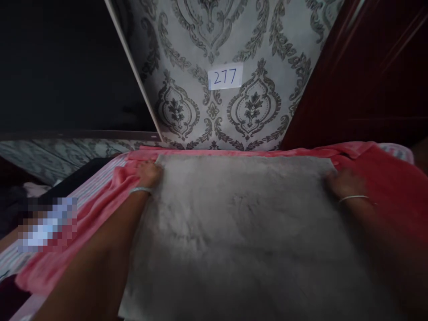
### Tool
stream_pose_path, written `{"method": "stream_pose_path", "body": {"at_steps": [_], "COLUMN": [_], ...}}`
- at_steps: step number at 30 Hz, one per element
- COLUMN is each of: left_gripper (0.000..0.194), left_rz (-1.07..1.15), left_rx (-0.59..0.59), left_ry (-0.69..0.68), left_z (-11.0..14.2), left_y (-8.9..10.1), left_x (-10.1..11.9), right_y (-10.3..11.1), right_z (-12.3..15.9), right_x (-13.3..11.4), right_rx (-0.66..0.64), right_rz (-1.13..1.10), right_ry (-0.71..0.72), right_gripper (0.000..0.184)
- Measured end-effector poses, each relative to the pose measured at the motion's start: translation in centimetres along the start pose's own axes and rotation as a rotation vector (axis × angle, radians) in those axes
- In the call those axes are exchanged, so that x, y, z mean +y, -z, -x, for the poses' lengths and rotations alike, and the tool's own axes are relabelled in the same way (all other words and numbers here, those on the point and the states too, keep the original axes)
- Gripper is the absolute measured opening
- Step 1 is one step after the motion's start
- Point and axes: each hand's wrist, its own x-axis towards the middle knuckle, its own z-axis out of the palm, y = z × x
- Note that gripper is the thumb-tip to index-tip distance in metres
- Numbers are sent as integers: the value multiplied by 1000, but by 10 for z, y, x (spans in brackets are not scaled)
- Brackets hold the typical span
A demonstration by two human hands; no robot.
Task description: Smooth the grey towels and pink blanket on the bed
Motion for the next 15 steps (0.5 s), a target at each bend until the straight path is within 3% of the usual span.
{"method": "stream_pose_path", "body": {"at_steps": [1,2,5,6,8,11,13,15], "left_gripper": [58,62,63,62,62,66,65,61], "left_rz": [-24,-27,14,21,33,12,-28,-68], "left_rx": [75,81,-69,-101,-93,-97,-114,-100], "left_ry": [-107,-294,-828,-949,-990,-908,-815,-669], "left_z": [21,47,136,163,202,214,201,185], "left_y": [-4,-11,-40,-50,-63,-60,-45,-26], "left_x": [13,28,72,84,98,89,60,18], "right_y": [1,-1,-14,-20,-29,-31,-26,-20], "right_z": [25,55,153,180,218,222,203,179], "right_x": [-21,-44,-111,-128,-148,-140,-108,-56], "right_rx": [64,61,-80,-123,-160,-191,-203,-187], "right_rz": [4,2,-34,-37,-23,10,45,95], "right_ry": [128,357,800,901,970,973,920,772], "right_gripper": [63,62,54,53,55,57,58,59]}}
